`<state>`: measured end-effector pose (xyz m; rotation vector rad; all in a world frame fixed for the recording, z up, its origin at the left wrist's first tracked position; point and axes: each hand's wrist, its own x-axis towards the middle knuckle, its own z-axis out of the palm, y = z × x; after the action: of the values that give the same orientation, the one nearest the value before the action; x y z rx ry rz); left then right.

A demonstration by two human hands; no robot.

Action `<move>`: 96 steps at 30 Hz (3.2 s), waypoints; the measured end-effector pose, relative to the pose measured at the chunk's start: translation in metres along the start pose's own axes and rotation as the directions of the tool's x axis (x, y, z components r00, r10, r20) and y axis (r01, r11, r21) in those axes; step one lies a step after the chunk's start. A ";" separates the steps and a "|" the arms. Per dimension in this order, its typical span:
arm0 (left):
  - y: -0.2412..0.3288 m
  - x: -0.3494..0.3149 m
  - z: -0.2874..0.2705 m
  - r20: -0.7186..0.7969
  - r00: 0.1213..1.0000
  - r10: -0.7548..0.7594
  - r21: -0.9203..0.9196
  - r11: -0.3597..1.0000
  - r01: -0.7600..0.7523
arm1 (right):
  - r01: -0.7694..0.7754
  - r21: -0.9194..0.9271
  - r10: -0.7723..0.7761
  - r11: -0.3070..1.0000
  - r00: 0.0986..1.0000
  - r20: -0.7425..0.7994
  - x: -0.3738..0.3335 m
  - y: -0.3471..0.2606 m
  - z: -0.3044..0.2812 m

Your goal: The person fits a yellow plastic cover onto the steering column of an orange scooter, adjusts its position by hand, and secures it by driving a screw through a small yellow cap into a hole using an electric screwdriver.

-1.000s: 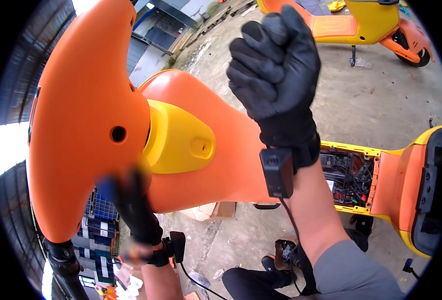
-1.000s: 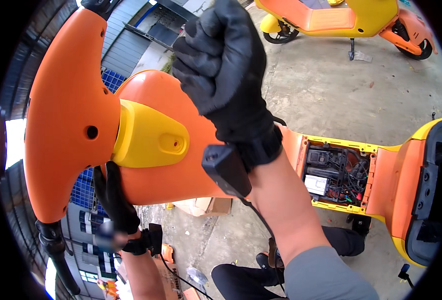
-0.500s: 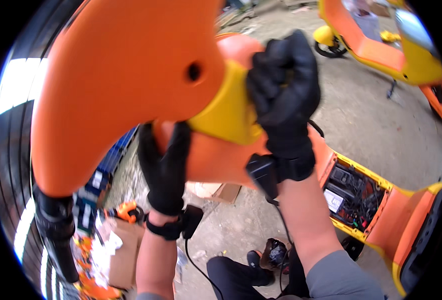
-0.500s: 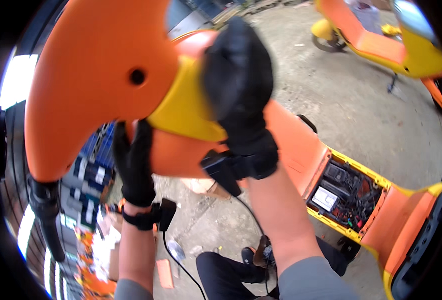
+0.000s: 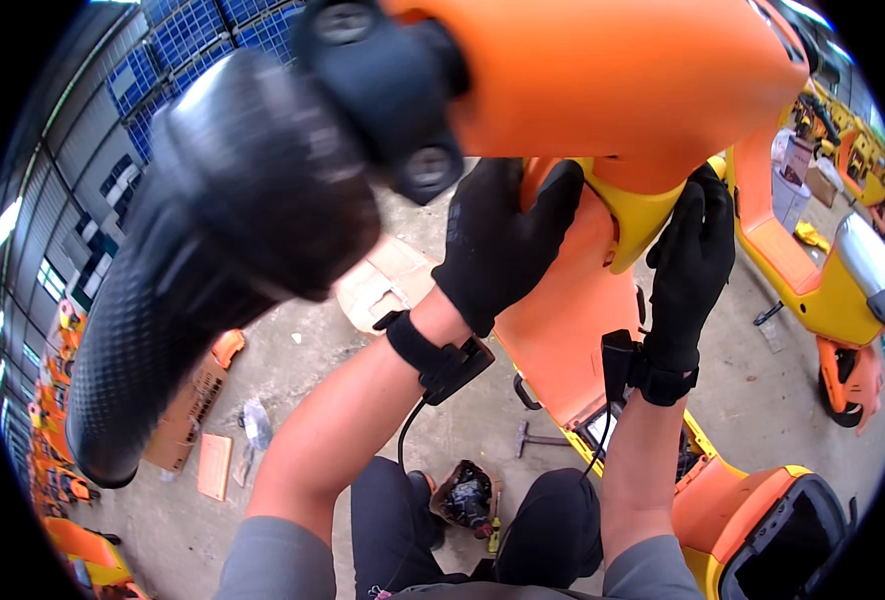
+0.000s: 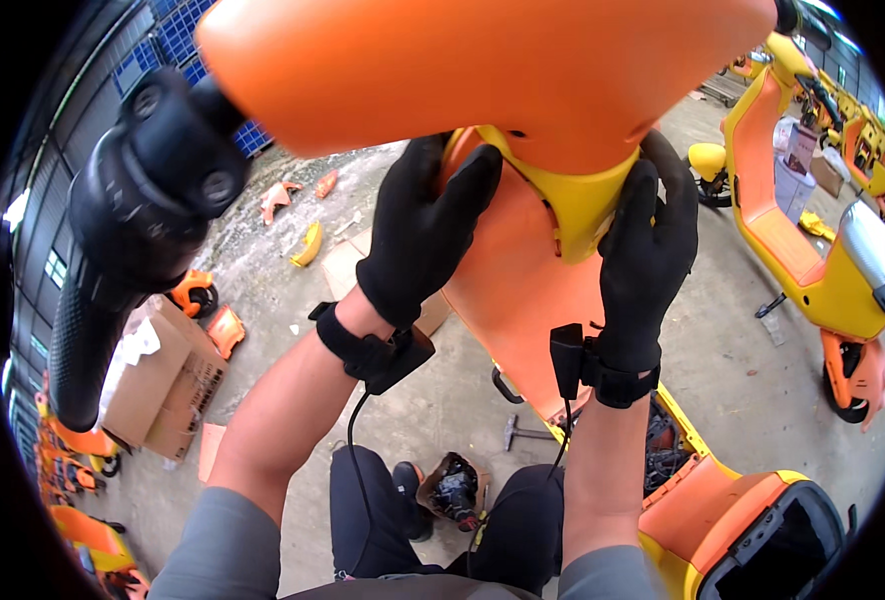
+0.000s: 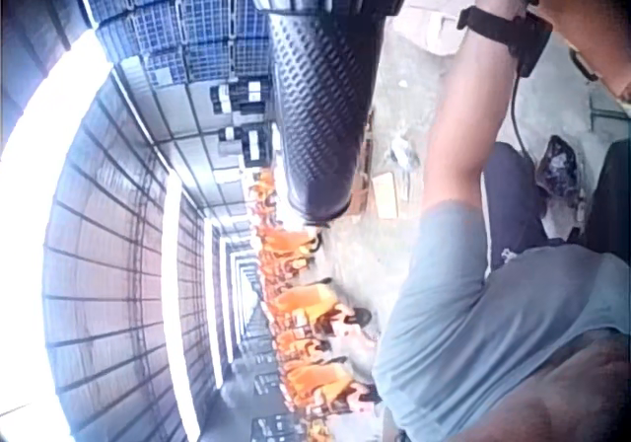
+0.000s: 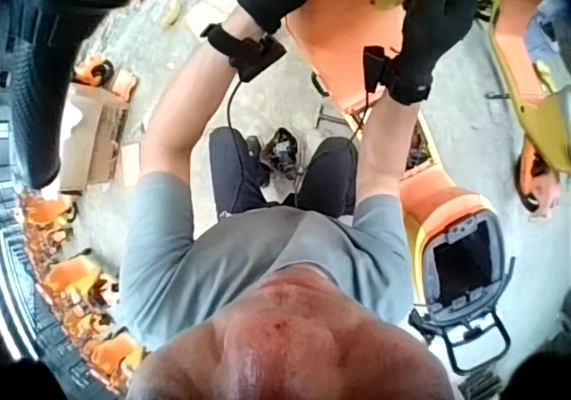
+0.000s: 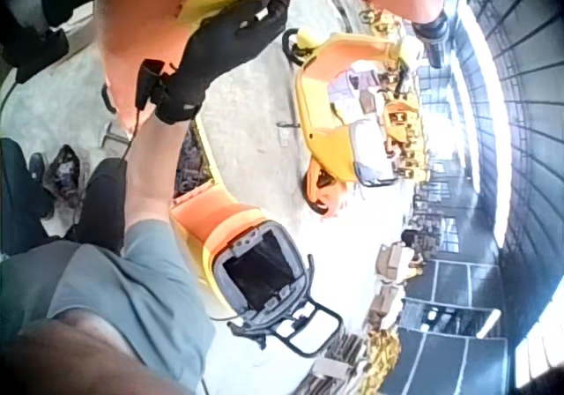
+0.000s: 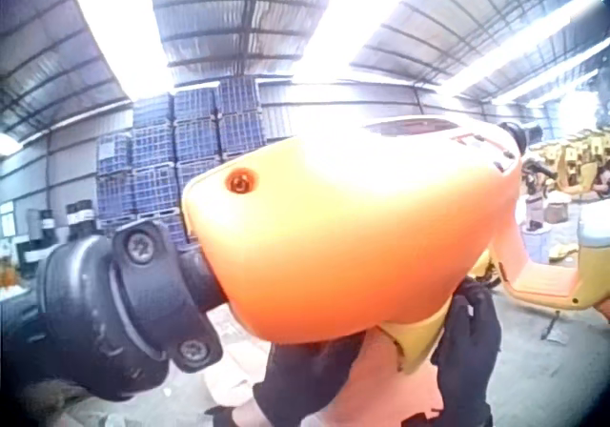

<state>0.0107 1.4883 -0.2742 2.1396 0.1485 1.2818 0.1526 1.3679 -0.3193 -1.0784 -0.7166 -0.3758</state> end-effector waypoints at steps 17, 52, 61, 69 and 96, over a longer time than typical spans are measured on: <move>-0.021 0.025 -0.012 0.262 0.912 -0.316 -0.199 0.907 0.372 | -0.076 -0.217 0.115 0.973 0.979 0.170 -0.011 -0.015 -0.011; -0.017 0.023 -0.034 0.190 0.980 -0.065 0.032 0.998 0.060 | 0.183 0.132 -0.193 0.974 0.979 0.060 -0.014 0.036 -0.008; 0.004 0.009 -0.041 0.155 0.983 -0.097 0.464 0.886 0.014 | 0.143 0.191 -0.177 0.971 0.968 0.176 0.011 0.078 -0.042; 0.017 -0.002 -0.048 0.040 0.964 -0.262 0.291 0.926 0.240 | 0.345 0.111 -0.362 0.932 0.892 0.270 0.004 0.069 -0.037; 0.024 -0.023 -0.067 0.335 0.942 0.006 0.936 0.116 -0.334 | 0.447 0.284 -0.402 0.848 0.196 0.894 0.230 0.054 0.039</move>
<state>-0.0614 1.4912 -0.2561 3.5868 0.9328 1.0537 0.3373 1.4398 -0.1847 -1.0574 -2.1602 -0.1810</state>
